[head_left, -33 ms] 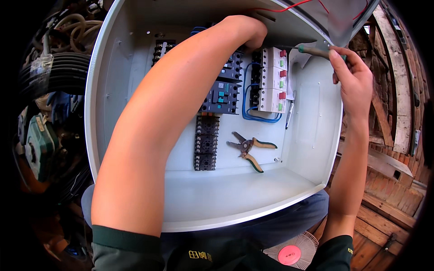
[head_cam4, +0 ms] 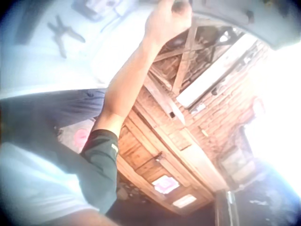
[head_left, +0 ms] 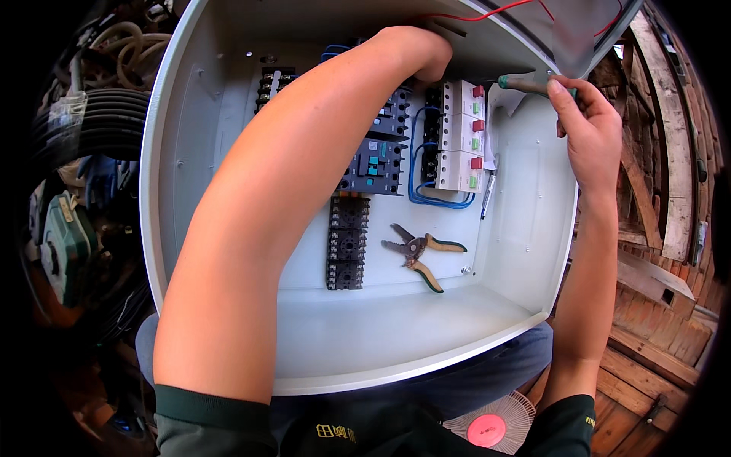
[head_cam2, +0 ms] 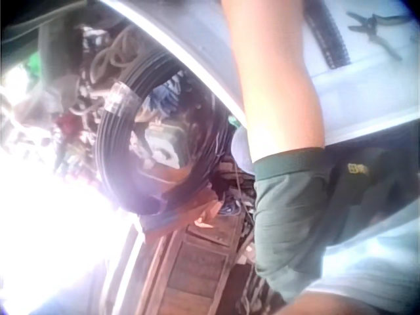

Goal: The person strips red wires with pliers and connects them to terminals inside an open electrical box. They use a screwdriver to tighten connections and route wires through the box.

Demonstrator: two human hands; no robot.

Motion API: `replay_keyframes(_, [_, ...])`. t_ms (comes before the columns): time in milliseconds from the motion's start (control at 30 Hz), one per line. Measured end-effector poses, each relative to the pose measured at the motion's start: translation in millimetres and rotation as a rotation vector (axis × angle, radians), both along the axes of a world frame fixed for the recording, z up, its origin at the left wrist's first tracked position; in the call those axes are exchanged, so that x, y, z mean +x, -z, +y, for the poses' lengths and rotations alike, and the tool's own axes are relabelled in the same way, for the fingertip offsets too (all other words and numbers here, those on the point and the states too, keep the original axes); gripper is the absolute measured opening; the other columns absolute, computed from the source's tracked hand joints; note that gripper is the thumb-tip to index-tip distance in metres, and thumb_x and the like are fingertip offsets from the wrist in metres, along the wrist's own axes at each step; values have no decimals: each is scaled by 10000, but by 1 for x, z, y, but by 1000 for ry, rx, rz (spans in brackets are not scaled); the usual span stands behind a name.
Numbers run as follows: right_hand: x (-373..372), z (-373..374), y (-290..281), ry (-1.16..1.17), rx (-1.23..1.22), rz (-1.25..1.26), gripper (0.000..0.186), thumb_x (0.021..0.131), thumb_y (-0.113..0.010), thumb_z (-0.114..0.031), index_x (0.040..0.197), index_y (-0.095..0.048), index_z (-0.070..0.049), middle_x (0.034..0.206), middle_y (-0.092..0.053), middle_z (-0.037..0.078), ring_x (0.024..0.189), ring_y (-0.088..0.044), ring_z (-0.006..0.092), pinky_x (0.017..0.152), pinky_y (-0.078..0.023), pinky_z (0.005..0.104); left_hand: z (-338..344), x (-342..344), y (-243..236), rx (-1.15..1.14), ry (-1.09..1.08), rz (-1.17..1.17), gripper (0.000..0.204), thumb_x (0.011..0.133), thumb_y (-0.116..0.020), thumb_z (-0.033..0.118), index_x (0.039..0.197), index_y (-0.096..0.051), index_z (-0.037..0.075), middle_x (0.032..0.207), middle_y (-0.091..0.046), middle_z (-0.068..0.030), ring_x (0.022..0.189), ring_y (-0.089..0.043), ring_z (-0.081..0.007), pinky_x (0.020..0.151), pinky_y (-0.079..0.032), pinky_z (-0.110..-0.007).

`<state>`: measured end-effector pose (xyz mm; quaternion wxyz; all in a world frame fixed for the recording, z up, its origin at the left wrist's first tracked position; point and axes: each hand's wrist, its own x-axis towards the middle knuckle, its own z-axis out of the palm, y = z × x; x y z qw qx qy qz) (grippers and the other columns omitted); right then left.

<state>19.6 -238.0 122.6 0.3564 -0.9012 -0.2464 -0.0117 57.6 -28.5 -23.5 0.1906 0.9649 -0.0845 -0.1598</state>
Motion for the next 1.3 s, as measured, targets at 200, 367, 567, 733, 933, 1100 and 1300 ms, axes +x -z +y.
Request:
replay_keyframes(200, [14,18,16,5,-119,7,290,930,-731,-247,1007,-725,32,661,-508,-76,578,-383,9,501,-277,214,2,-5,6,-26,-101,-94,352,727,-751,37,1070,-782,114,1139,-724,-144,1037,-696,-329,867,-559,-437])
replay_keyframes(367, [27,23,14,-1,-174,9,302,910,-736,-262,968,-729,35,633,-493,-70,576,-390,19,501,-289,233,5,-20,-15,-10,-132,3,345,768,-635,4,1069,-772,103,1116,-720,-156,1003,-706,-331,830,-568,-444])
replay_keyframes(567, [31,32,16,-141,-195,15,285,920,-721,-271,983,-722,7,676,-511,-62,615,-410,22,529,-307,222,3,-9,-13,23,-103,116,332,762,-637,7,1029,-789,133,1032,-733,-141,912,-719,-320,804,-568,-409])
replay_keyframes(733, [44,36,19,-221,-185,102,341,932,-717,-328,916,-703,12,677,-533,-46,605,-431,36,538,-348,223,1,-6,-9,83,-95,85,364,748,-681,13,1074,-775,144,1087,-716,-133,972,-696,-309,839,-551,-402])
replay_keyframes(933, [33,62,7,100,-682,-67,570,941,-675,-497,702,-585,13,563,-478,29,537,-409,111,509,-384,311,0,2,3,79,-67,26,459,739,-755,28,1180,-740,154,1217,-686,-111,1114,-648,-284,926,-518,-386])
replay_keyframes(1100, [49,48,12,-90,-674,-214,615,950,-660,-495,684,-543,47,542,-425,73,533,-356,157,499,-367,351,2,-9,-37,88,30,190,440,755,-789,61,1184,-745,151,1235,-690,-108,1123,-652,-288,921,-524,-415])
replay_keyframes(1300, [63,44,12,-399,-628,-271,523,978,-654,-392,712,-538,43,550,-383,96,537,-337,192,502,-335,362,9,-30,-40,52,-43,158,344,774,-786,97,1113,-774,153,1150,-719,-119,1051,-683,-314,874,-543,-464])
